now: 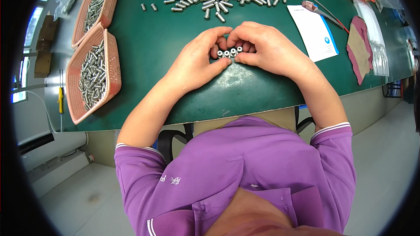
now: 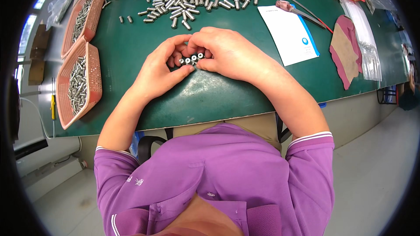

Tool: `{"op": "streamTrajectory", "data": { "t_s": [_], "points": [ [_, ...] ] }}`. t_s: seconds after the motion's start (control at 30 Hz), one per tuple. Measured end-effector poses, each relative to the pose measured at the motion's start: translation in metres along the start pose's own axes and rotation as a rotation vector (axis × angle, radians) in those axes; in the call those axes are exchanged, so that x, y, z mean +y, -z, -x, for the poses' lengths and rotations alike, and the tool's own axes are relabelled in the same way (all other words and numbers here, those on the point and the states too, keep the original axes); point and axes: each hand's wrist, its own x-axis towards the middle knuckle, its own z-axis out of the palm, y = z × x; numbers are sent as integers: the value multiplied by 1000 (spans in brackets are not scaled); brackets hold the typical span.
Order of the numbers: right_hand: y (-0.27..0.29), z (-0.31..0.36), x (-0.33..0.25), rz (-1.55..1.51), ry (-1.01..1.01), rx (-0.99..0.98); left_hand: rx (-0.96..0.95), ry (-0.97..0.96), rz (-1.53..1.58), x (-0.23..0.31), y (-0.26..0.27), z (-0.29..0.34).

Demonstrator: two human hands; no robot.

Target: The person aligns small metal cylinders by hand on the work surface, rubs their ends against an abrasive block, and scrapes their ends with a scraper tool.

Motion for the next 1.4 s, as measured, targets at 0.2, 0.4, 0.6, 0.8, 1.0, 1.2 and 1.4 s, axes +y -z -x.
{"op": "streamTrajectory", "data": {
  "t_s": [0.2, 0.4, 0.6, 0.8, 1.0, 1.2, 1.4],
  "points": [
    [23, 5, 2, -30, 37, -23, 12, -97, -215, 5, 3, -1],
    [36, -5, 19, -157, -68, 422, 127, -516, -539, 4, -6, -13],
    [27, -13, 37, -142, -42, 433, 125, -556, -736, 4, -14, -23],
    [26, -15, 52, -118, -5, 460, 83, -517, -783, 5, -18, -32],
    [34, -16, 50, -142, 21, 503, 335, -471, -754, 14, -14, -37],
    [32, -14, 35, -142, 35, 468, 331, -94, -351, -2, -15, -32],
    [17, -5, 10, 277, 515, 561, 170, 373, 1280, 10, 0, -26]
  ]
}}
